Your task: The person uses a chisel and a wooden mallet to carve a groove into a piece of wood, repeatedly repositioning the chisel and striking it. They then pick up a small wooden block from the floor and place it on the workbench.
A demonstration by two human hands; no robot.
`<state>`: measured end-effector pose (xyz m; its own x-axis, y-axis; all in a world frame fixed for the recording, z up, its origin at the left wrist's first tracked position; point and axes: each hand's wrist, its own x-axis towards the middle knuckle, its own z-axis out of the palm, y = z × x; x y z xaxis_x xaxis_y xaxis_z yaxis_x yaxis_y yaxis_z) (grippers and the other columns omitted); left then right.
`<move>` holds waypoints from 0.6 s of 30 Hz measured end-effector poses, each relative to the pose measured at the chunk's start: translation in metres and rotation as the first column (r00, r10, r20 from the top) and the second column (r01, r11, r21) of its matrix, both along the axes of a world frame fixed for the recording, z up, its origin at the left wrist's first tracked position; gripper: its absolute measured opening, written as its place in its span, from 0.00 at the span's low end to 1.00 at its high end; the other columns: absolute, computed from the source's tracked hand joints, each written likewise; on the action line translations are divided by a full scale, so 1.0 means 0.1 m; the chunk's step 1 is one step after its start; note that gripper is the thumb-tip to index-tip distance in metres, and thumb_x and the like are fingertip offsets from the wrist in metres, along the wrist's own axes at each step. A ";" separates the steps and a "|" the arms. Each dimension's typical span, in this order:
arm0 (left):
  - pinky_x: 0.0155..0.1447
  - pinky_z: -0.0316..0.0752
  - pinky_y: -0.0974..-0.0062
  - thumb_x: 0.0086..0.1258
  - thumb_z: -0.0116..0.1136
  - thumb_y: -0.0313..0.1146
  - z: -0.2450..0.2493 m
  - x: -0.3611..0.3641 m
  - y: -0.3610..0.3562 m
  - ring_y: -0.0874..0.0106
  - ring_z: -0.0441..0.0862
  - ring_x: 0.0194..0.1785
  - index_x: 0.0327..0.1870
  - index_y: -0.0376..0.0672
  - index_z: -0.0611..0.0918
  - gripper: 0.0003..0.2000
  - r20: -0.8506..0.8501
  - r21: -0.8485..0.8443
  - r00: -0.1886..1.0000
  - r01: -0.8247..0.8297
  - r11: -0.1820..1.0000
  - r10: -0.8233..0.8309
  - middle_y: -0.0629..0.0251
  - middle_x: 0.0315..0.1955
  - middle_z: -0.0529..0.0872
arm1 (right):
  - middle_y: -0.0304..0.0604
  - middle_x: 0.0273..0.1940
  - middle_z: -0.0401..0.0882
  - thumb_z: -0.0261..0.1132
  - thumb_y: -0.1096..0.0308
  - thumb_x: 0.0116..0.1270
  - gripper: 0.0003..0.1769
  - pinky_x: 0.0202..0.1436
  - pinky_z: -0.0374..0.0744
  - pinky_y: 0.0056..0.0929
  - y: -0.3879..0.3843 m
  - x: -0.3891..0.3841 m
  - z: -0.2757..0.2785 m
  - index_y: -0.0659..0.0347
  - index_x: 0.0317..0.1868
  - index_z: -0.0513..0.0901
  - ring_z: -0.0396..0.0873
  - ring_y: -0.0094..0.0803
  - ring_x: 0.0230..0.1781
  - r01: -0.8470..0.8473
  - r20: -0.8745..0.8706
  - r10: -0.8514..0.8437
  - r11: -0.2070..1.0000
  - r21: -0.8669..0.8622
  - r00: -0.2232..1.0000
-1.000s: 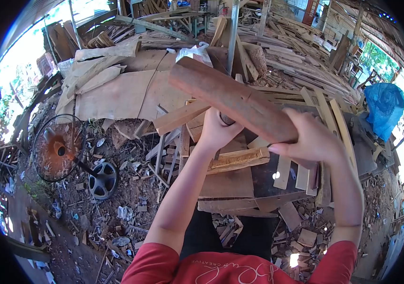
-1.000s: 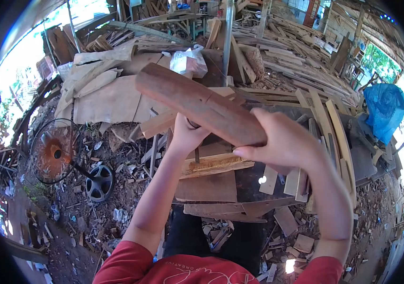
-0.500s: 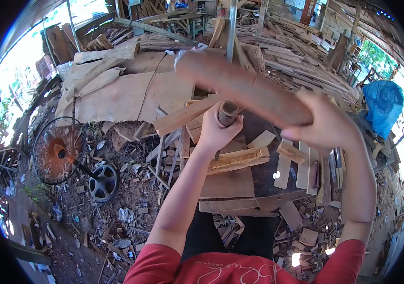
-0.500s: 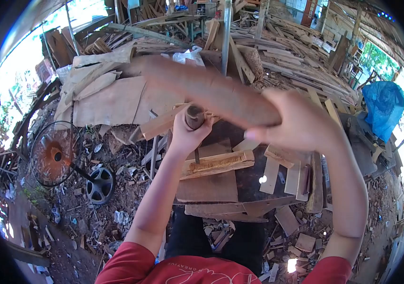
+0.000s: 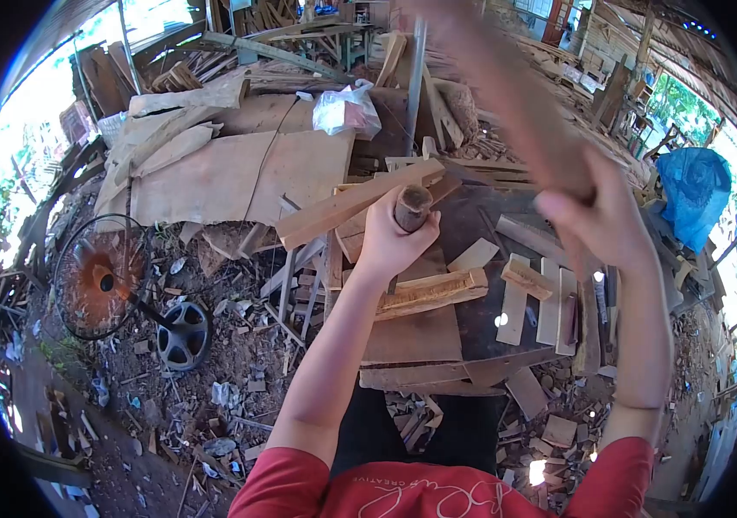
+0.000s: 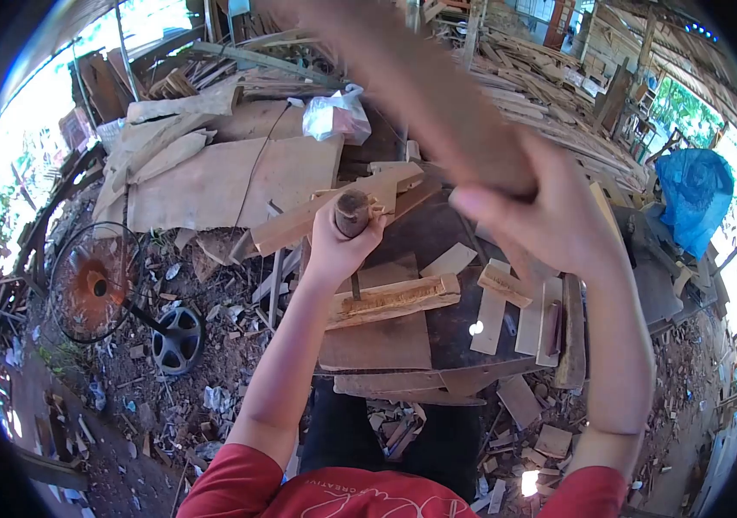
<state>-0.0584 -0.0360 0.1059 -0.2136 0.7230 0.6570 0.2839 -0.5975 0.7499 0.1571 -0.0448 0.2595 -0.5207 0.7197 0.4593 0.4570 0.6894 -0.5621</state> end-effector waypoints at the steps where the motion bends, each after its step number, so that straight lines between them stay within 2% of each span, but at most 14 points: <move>1: 0.36 0.68 0.78 0.50 0.59 0.25 0.00 0.00 0.00 0.78 0.70 0.28 0.29 0.38 0.75 0.07 0.004 0.001 1.000 -0.001 1.000 0.001 0.65 0.23 0.77 | 0.45 0.40 0.78 0.68 0.59 0.46 0.30 0.44 0.75 0.31 0.07 0.00 -0.14 0.68 0.48 0.72 0.77 0.35 0.36 0.002 -0.258 0.011 0.999 0.050 0.966; 2: 0.35 0.68 0.78 0.50 0.59 0.25 0.01 0.00 0.01 0.77 0.70 0.27 0.29 0.38 0.75 0.07 -0.001 0.007 1.000 0.003 1.000 -0.003 0.65 0.22 0.77 | 0.45 0.40 0.78 0.68 0.59 0.46 0.30 0.44 0.75 0.31 0.11 0.02 -0.24 0.68 0.48 0.72 0.77 0.35 0.36 0.000 -0.256 0.012 0.999 0.049 0.967; 4: 0.35 0.68 0.78 0.50 0.59 0.25 -0.02 0.01 0.02 0.77 0.70 0.27 0.28 0.38 0.75 0.07 -0.008 0.005 1.000 0.005 1.000 -0.005 0.66 0.21 0.76 | 0.47 0.41 0.78 0.69 0.59 0.44 0.32 0.45 0.75 0.32 0.16 0.06 -0.39 0.69 0.49 0.72 0.78 0.37 0.37 0.005 -0.049 -0.010 0.994 -0.112 0.999; 5: 0.34 0.67 0.77 0.50 0.59 0.26 -0.03 0.03 0.04 0.77 0.69 0.26 0.27 0.38 0.74 0.07 0.081 0.068 0.993 0.076 0.995 -0.081 0.66 0.21 0.75 | 0.54 0.41 0.78 0.71 0.53 0.45 0.35 0.45 0.74 0.33 0.19 -0.01 -0.40 0.69 0.49 0.72 0.78 0.40 0.41 -0.120 0.421 0.082 0.991 0.064 0.903; 6: 0.33 0.67 0.77 0.50 0.60 0.26 -0.06 0.04 0.04 0.76 0.68 0.25 0.27 0.38 0.74 0.07 0.162 0.133 0.974 0.141 0.981 -0.161 0.66 0.20 0.74 | 0.54 0.41 0.78 0.71 0.53 0.45 0.35 0.45 0.74 0.33 0.17 -0.05 -0.27 0.69 0.49 0.72 0.78 0.40 0.41 -0.126 0.420 0.090 0.990 0.058 0.903; 8: 0.33 0.67 0.77 0.50 0.60 0.26 -0.06 0.02 0.02 0.76 0.67 0.25 0.27 0.38 0.74 0.07 0.101 0.112 0.990 0.091 0.990 -0.102 0.66 0.20 0.74 | 0.58 0.41 0.77 0.70 0.52 0.45 0.36 0.45 0.75 0.32 0.03 -0.05 0.14 0.69 0.48 0.72 0.78 0.42 0.41 0.062 0.668 0.034 0.991 -0.120 0.743; 10: 0.33 0.67 0.77 0.50 0.60 0.26 -0.02 0.00 0.02 0.76 0.67 0.26 0.26 0.38 0.74 0.07 0.044 0.111 0.998 0.039 0.993 -0.044 0.66 0.20 0.74 | 0.57 0.42 0.77 0.69 0.50 0.46 0.38 0.46 0.75 0.32 0.06 0.07 0.19 0.70 0.50 0.71 0.78 0.41 0.41 0.020 0.629 0.032 0.997 -0.075 0.777; 11: 0.33 0.67 0.77 0.50 0.59 0.25 -0.01 -0.01 0.01 0.76 0.67 0.26 0.27 0.38 0.74 0.07 0.030 0.073 0.999 0.029 0.997 -0.031 0.66 0.20 0.74 | 0.56 0.43 0.77 0.69 0.49 0.46 0.38 0.47 0.74 0.32 0.08 0.14 0.13 0.71 0.51 0.70 0.78 0.40 0.42 -0.008 0.364 0.006 1.000 0.004 0.931; 13: 0.34 0.67 0.77 0.50 0.59 0.25 -0.01 0.00 0.01 0.76 0.67 0.26 0.27 0.38 0.74 0.06 0.023 0.038 1.000 0.020 0.999 -0.021 0.66 0.20 0.74 | 0.55 0.45 0.77 0.67 0.49 0.48 0.41 0.51 0.73 0.33 0.25 0.24 -0.10 0.71 0.55 0.68 0.76 0.39 0.46 -0.037 -0.191 0.045 0.998 0.049 0.981; 14: 0.34 0.67 0.77 0.49 0.59 0.25 -0.01 -0.01 0.01 0.76 0.67 0.26 0.27 0.38 0.74 0.06 0.023 0.027 1.000 0.020 0.999 -0.021 0.66 0.20 0.75 | 0.55 0.45 0.77 0.67 0.49 0.48 0.41 0.51 0.73 0.33 0.24 0.23 -0.15 0.71 0.55 0.68 0.76 0.39 0.46 -0.036 -0.189 0.045 0.998 0.050 0.981; 15: 0.34 0.67 0.77 0.49 0.59 0.25 0.00 -0.01 0.00 0.76 0.67 0.26 0.27 0.38 0.74 0.06 0.019 0.015 1.000 0.021 1.000 -0.021 0.66 0.20 0.75 | 0.56 0.45 0.76 0.67 0.49 0.48 0.41 0.52 0.72 0.33 0.19 0.20 -0.20 0.71 0.56 0.68 0.76 0.40 0.47 -0.055 0.110 0.045 0.994 0.090 0.993; 16: 0.34 0.67 0.77 0.49 0.59 0.25 0.00 -0.01 0.01 0.76 0.67 0.26 0.27 0.38 0.74 0.06 0.020 0.018 1.000 0.017 1.000 -0.017 0.66 0.20 0.75 | 0.57 0.45 0.76 0.67 0.49 0.48 0.42 0.53 0.72 0.33 0.16 0.14 -0.22 0.71 0.57 0.67 0.75 0.40 0.48 -0.090 0.400 0.032 0.988 0.126 0.916; 17: 0.33 0.67 0.77 0.49 0.59 0.25 0.00 0.01 0.02 0.76 0.67 0.26 0.27 0.38 0.74 0.07 0.101 0.053 0.991 0.084 0.995 -0.089 0.65 0.20 0.74 | 0.56 0.46 0.76 0.69 0.51 0.46 0.41 0.52 0.72 0.34 0.13 0.01 -0.23 0.69 0.56 0.69 0.76 0.42 0.48 -0.008 0.564 0.112 0.983 -0.184 0.818; 18: 0.33 0.67 0.76 0.49 0.59 0.25 -0.02 0.02 0.00 0.76 0.67 0.26 0.27 0.37 0.74 0.07 0.175 0.086 0.970 0.155 0.984 -0.168 0.65 0.20 0.74 | 0.56 0.46 0.76 0.69 0.51 0.46 0.41 0.52 0.72 0.34 0.11 0.00 -0.17 0.69 0.56 0.69 0.76 0.42 0.48 -0.008 0.559 0.116 0.981 -0.192 0.821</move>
<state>-0.0568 -0.0363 0.1034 -0.2180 0.7105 0.6691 0.0432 -0.6779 0.7339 0.1574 -0.0343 0.2428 -0.6954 0.7162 -0.0586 0.6905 0.6434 -0.3306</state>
